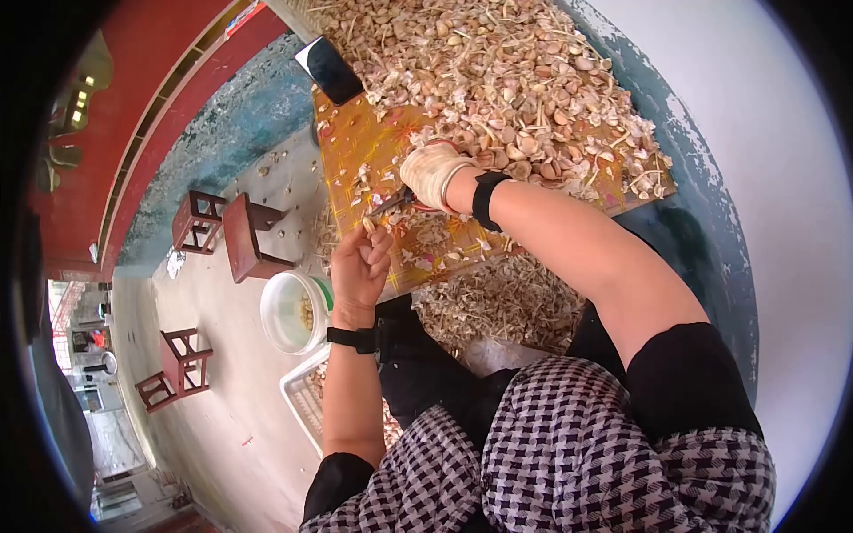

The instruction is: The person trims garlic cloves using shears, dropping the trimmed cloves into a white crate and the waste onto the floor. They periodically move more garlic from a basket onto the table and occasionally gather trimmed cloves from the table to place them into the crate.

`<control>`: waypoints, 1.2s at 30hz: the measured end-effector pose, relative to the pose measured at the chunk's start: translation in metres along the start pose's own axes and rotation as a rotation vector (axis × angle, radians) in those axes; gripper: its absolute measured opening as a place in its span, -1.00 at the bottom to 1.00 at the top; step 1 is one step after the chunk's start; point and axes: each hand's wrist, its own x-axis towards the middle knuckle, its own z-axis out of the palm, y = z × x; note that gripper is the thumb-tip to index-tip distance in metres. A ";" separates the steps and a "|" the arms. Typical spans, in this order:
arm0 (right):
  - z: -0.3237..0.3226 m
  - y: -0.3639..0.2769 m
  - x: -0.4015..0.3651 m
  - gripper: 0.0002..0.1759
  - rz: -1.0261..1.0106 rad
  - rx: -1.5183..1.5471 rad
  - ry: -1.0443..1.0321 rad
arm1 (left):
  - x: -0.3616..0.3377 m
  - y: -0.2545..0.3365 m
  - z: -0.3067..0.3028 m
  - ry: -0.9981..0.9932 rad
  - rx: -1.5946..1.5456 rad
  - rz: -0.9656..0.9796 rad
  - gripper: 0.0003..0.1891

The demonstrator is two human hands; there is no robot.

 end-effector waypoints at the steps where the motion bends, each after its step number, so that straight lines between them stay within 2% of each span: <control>1: 0.004 0.000 0.006 -0.76 -0.001 -0.029 -0.024 | -0.003 0.002 0.001 -0.008 0.049 0.026 -0.81; 4: 0.000 0.006 -0.003 -0.77 0.027 0.078 0.099 | 0.001 -0.002 -0.005 -0.075 -0.142 0.040 -0.77; 5: -0.009 0.004 -0.012 -0.76 0.052 0.123 0.137 | 0.004 -0.008 -0.008 -0.033 -0.193 0.027 -0.76; 8: -0.009 0.001 -0.041 -0.70 0.027 0.399 0.399 | -0.002 -0.011 0.006 0.044 -0.329 -0.181 -0.71; 10: -0.008 -0.011 -0.070 -0.66 0.035 0.605 0.539 | -0.015 -0.005 0.037 0.001 -0.284 -0.308 -0.71; 11: -0.011 -0.018 -0.089 -0.65 0.008 0.671 0.563 | -0.021 -0.011 0.040 -0.047 -0.340 -0.299 -0.74; 13: 0.005 -0.032 -0.115 -0.68 -0.031 0.723 0.668 | -0.033 -0.019 0.046 -0.147 -0.450 -0.280 -0.80; 15: 0.010 -0.038 -0.140 -0.63 -0.031 0.565 0.728 | -0.047 -0.015 0.067 -0.063 -0.328 -0.232 -0.87; 17: 0.016 -0.038 -0.157 -0.60 -0.071 0.734 0.684 | -0.060 -0.013 0.083 0.007 -0.234 -0.201 -0.89; 18: 0.012 -0.041 -0.167 -0.60 -0.074 0.801 0.643 | -0.062 -0.011 0.076 -0.084 -0.142 -0.164 -0.90; 19: 0.007 -0.043 -0.175 -0.60 -0.080 0.868 0.601 | -0.067 -0.012 0.075 -0.056 -0.075 -0.145 -0.90; 20: 0.002 -0.041 -0.184 -0.60 -0.024 0.984 0.390 | -0.073 -0.011 0.075 -0.026 -0.006 -0.124 -0.91; 22: -0.024 -0.038 -0.207 -0.59 0.050 0.869 0.366 | -0.080 -0.006 0.077 0.063 0.099 -0.125 -0.88; 23: -0.030 -0.035 -0.217 -0.58 0.088 0.810 0.353 | -0.083 -0.003 0.075 0.011 0.149 -0.098 -0.86; 24: -0.017 -0.025 -0.218 -0.55 0.001 0.680 0.479 | -0.087 -0.001 0.070 -0.041 0.196 -0.072 -0.84; 25: -0.018 -0.019 -0.226 -0.54 -0.012 0.569 0.489 | -0.093 0.001 0.066 -0.095 0.242 -0.050 -0.82; 27: -0.029 -0.013 -0.241 -0.51 0.007 0.401 0.347 | -0.102 0.008 0.064 -0.216 0.152 -0.062 -0.73; 29: -0.029 -0.010 -0.250 -0.50 -0.002 0.375 0.304 | -0.109 0.016 0.067 -0.301 0.061 -0.096 -0.70; 36: -0.018 -0.010 -0.264 -0.50 -0.008 0.363 0.228 | -0.119 0.018 0.071 -0.507 0.154 -0.103 -0.64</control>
